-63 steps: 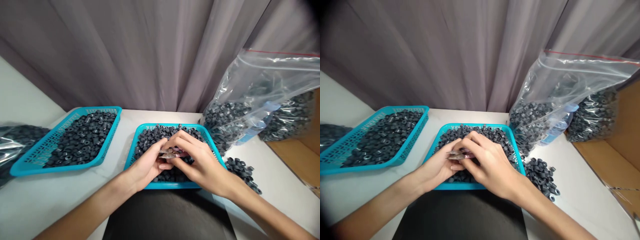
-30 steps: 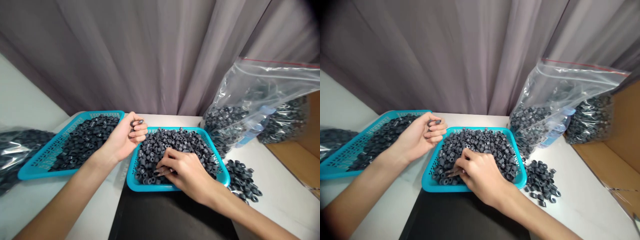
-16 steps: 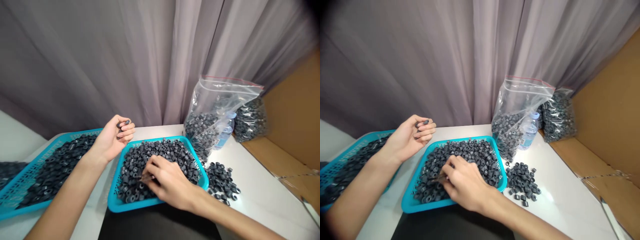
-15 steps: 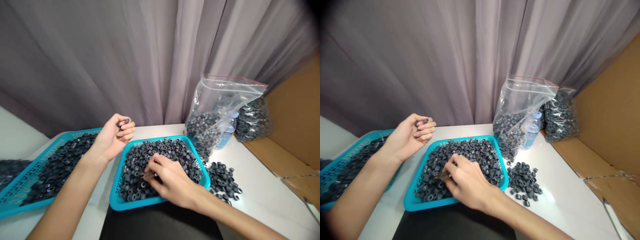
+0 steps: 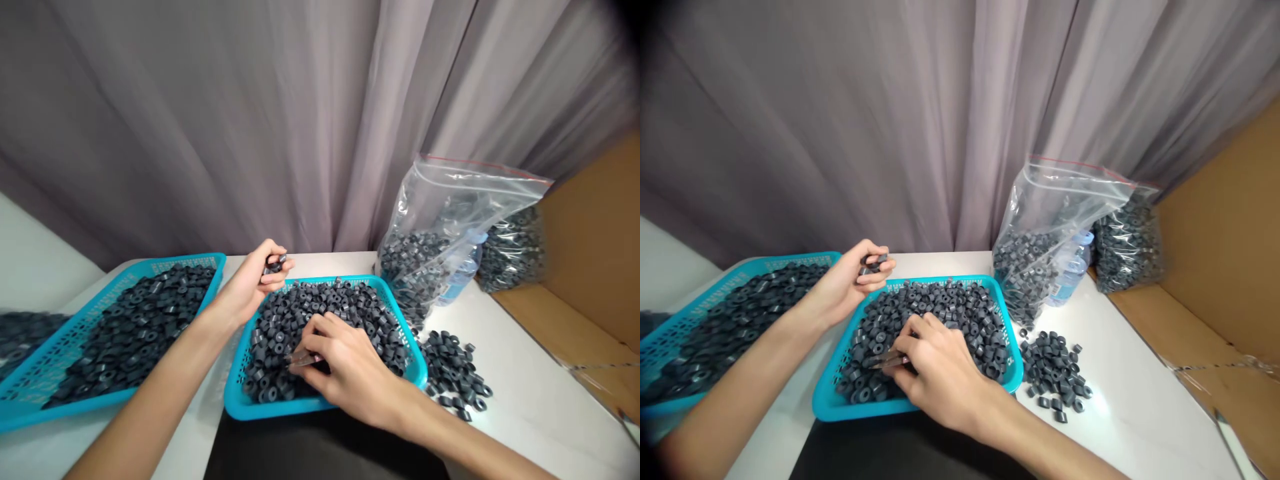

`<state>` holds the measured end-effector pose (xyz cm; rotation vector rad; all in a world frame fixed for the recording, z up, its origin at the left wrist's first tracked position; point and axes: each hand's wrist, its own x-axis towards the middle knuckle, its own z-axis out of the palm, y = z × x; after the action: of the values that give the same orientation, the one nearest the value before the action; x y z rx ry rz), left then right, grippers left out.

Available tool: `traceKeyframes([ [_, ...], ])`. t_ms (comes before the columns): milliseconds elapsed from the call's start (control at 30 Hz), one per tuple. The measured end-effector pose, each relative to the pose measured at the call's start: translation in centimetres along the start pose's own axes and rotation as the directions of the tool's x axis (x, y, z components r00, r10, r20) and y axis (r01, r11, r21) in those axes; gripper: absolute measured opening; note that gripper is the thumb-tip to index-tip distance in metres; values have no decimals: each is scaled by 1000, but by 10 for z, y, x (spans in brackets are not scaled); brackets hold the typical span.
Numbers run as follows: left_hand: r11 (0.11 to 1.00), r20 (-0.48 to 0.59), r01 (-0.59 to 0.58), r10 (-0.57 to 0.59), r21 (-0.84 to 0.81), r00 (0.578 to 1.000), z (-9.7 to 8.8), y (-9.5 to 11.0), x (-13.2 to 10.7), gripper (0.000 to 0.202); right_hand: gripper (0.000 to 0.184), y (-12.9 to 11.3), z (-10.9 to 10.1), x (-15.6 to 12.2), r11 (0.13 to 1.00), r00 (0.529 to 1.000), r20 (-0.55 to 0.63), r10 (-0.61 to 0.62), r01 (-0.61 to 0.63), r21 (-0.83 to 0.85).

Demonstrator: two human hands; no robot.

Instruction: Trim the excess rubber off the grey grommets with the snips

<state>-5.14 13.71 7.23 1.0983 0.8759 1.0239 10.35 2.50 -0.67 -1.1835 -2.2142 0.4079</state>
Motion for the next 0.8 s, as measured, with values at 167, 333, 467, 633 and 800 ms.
traceKeyframes([
  [167, 953, 135, -177, 147, 246, 980, 53, 22, 24, 27, 15, 9, -19, 3, 998, 998, -53, 45, -44, 33],
  [333, 819, 335, -439, 323, 370, 885, 165, 81, 56, 30, 9, 19, -44, 0, 995, 994, -89, 67, -61, 77],
  [467, 408, 529, -594, 272, 693, 804, 250, 109, 88, 38, 6, 19, -68, -10, 997, 998, -27, 53, -51, 64],
  [633, 306, 483, -451, -34, 838, 875, 286, 103, 116, 37, 7, 17, -98, -20, 996, 997, 3, 73, -73, 42],
  [800, 171, 474, -446, -202, 879, 857, 276, 95, 120, 36, 7, 21, -100, -22, 995, 996, -52, 74, -70, 76],
])
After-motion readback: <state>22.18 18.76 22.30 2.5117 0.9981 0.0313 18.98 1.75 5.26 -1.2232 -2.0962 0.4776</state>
